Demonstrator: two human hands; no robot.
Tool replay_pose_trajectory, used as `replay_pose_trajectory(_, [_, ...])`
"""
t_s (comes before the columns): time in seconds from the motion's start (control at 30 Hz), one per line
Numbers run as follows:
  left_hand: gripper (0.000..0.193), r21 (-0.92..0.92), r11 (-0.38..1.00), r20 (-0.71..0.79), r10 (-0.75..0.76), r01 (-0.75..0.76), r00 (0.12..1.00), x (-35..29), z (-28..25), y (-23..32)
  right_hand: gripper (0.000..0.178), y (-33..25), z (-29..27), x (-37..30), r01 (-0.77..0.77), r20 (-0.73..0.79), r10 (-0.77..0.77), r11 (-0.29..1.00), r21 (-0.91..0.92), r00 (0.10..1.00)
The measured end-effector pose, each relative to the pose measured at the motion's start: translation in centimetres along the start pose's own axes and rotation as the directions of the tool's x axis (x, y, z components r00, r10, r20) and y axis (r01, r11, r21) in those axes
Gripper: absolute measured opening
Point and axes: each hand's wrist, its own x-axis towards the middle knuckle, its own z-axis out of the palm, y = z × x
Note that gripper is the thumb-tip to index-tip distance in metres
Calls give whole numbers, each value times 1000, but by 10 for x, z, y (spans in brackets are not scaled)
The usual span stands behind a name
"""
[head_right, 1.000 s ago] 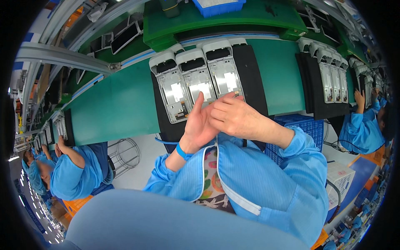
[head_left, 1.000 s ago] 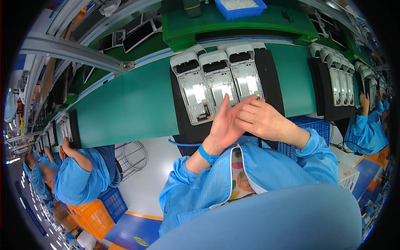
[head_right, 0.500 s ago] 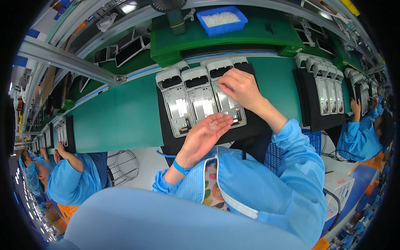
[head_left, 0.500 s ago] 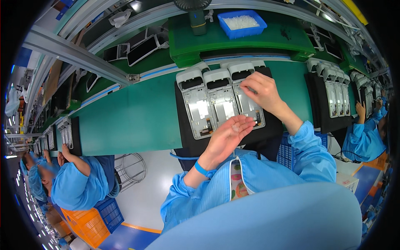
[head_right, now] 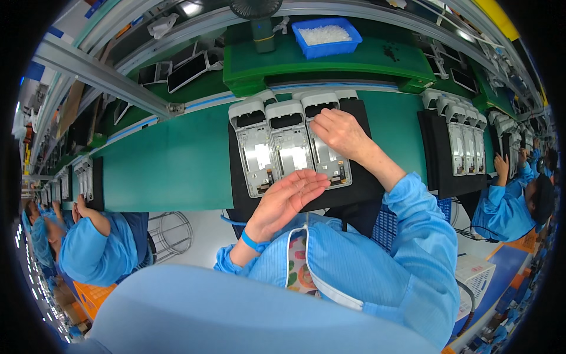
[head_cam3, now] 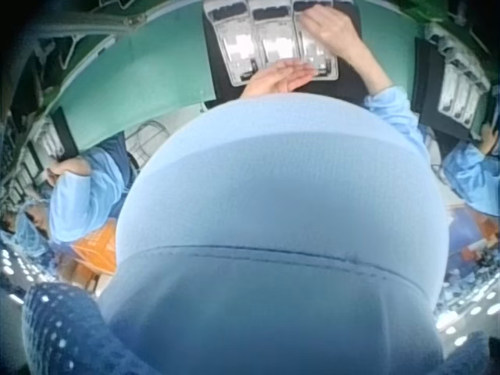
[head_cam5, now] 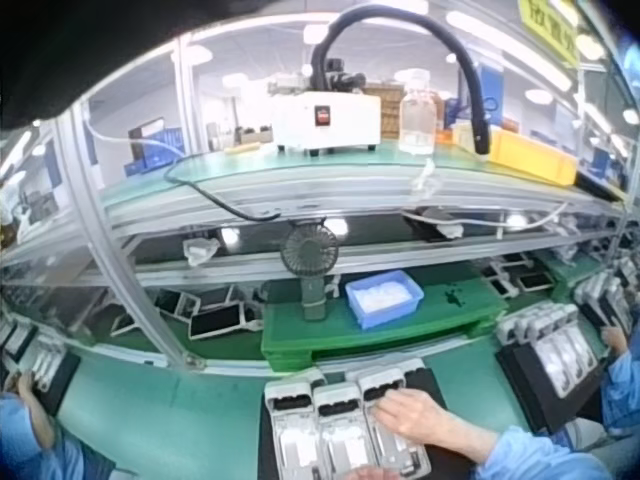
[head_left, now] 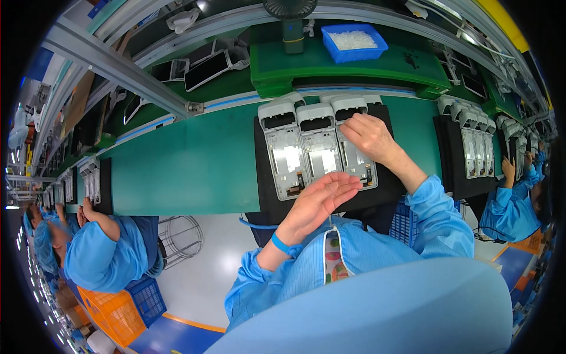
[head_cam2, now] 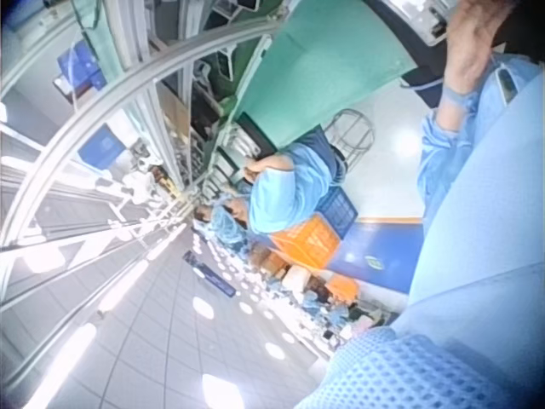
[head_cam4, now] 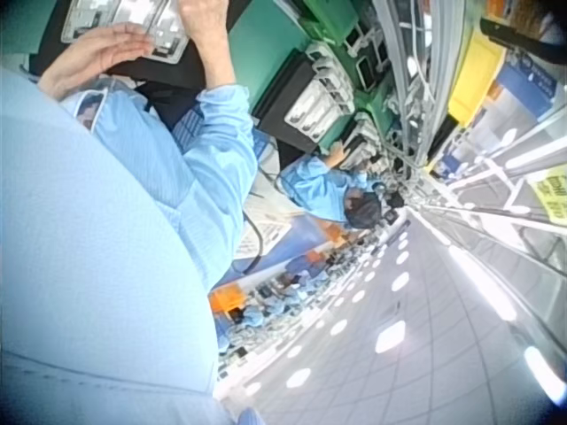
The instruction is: Assembling electronic components by manually placing small parts into housings on a factory production line.
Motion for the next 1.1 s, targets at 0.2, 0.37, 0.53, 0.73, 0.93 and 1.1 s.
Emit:
replay_pose_trajectory(0.2, [55, -119, 990, 74, 87, -78, 993, 2, 1, 7, 18, 1, -15, 7, -12, 167, 3, 999, 53, 986])
replay_pose_trajectory(0.37, [72, -341, 937, 32, 86, -70, 996, 2, 10, 11, 21, -8, -19, 2, -125, 170, 106, 987, 104, 980])
replay_pose_trajectory(0.53, [84, -387, 920, 51, 88, -61, 995, 4, 3, 8, 22, -44, -49, 10, -324, 45, 363, 760, 564, 931])
replay_pose_trajectory(0.73, [92, -318, 947, 10, 52, -46, 999, 4, 2, 6, 21, -90, -51, 9, -167, 57, 167, 775, 610, 984])
replay_pose_trajectory(0.93, [91, -256, 965, 15, 57, -51, 998, 5, 4, 4, 22, -95, -52, 11, -128, 84, 100, 853, 506, 992])
replay_pose_trajectory(1.1, [86, -254, 965, -6, 66, -65, 998, 6, 4, 3, 21, -94, -51, 13, -89, 152, 21, 886, 456, 988])
